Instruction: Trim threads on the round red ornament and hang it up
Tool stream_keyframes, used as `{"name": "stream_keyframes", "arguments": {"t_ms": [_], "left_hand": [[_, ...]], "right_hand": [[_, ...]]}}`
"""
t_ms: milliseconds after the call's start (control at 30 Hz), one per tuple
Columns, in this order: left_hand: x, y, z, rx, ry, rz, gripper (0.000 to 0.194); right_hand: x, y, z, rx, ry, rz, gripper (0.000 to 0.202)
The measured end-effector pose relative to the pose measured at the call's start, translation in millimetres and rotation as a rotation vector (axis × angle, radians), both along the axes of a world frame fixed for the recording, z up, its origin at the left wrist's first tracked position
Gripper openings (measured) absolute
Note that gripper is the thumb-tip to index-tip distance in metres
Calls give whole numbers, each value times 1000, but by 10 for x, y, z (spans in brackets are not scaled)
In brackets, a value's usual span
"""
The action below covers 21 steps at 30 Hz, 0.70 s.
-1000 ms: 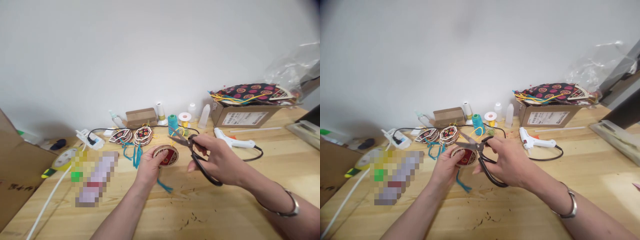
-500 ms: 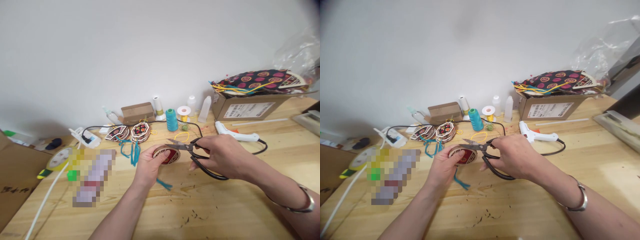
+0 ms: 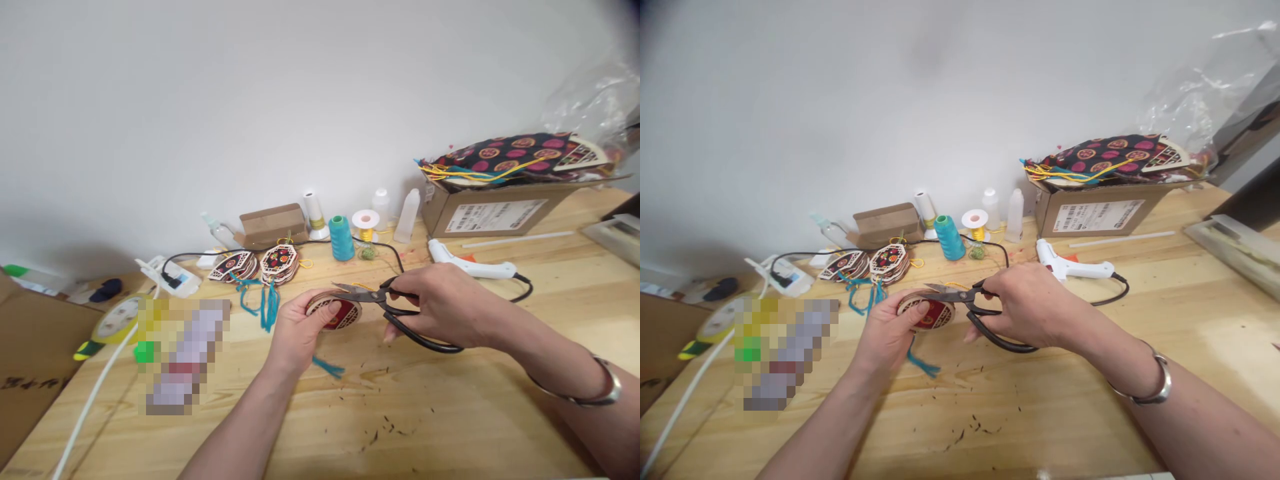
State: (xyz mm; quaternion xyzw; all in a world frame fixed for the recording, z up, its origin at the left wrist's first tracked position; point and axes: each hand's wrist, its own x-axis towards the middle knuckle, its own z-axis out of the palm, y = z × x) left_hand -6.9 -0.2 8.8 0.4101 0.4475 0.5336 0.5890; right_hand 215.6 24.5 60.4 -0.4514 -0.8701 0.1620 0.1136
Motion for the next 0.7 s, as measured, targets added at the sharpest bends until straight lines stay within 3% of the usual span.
{"name": "stream_keyframes", "arguments": {"t_ms": [433,700], "left_hand": [[14,-11,-2,-36,-55,-8,22],[22,-14,36,-60,-68,-30,28]], "right_hand": [[23,35,6,-109,46,77,44],[62,66,-44,-65,71,128,47]]}}
